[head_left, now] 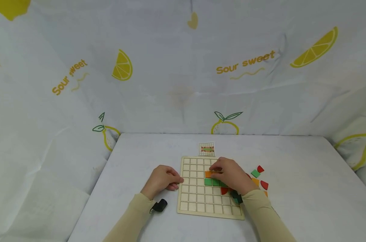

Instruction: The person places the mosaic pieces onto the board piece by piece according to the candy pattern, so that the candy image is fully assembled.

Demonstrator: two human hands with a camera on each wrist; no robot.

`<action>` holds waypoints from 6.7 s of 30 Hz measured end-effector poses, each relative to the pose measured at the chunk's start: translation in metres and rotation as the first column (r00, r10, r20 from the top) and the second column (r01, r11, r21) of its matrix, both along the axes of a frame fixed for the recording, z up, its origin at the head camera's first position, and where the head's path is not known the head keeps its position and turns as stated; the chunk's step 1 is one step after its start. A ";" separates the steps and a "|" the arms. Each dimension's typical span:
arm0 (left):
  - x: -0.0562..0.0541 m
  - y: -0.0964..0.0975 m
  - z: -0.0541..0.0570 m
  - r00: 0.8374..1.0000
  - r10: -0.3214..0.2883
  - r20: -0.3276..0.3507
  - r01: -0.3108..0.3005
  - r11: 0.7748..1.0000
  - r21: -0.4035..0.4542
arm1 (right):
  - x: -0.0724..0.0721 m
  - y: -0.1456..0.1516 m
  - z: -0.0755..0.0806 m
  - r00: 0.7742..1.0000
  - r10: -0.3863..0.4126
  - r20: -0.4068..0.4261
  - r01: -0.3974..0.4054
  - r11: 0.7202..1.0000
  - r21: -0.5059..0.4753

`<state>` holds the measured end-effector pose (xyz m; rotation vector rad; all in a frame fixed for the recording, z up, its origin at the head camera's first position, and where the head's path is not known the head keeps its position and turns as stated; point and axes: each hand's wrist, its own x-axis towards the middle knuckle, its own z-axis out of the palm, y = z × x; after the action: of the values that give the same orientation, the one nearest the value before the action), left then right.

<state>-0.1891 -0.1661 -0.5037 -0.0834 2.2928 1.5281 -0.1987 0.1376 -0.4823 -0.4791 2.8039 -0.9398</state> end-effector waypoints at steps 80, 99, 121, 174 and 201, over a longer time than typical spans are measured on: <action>0.000 0.001 0.005 1.000 -0.017 -0.008 0.017 0.999 -0.036 | 0.064 0.135 0.007 0.983 -0.183 0.035 0.175 0.971 0.164; 0.000 0.000 0.003 1.000 -0.019 -0.013 0.018 0.999 -0.027 | 0.040 0.038 0.009 0.999 -0.032 0.021 0.030 0.996 0.087; -0.002 -0.001 0.001 1.000 -0.012 -0.001 0.012 0.999 -0.032 | 0.047 0.019 0.007 0.998 0.063 0.000 -0.062 0.993 0.104; 0.003 0.001 0.002 1.000 0.003 0.011 -0.002 0.999 -0.054 | 0.091 0.129 -0.009 0.957 -0.280 0.081 0.256 0.940 0.226; 0.003 0.003 0.001 1.000 0.002 0.015 -0.002 1.000 -0.007 | 0.049 0.055 0.007 0.998 -0.056 -0.009 0.057 0.995 0.083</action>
<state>-0.1864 -0.1632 -0.5029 -0.0985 2.2875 1.5147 -0.1501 0.1922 -0.4753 -0.3942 2.8632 -0.8296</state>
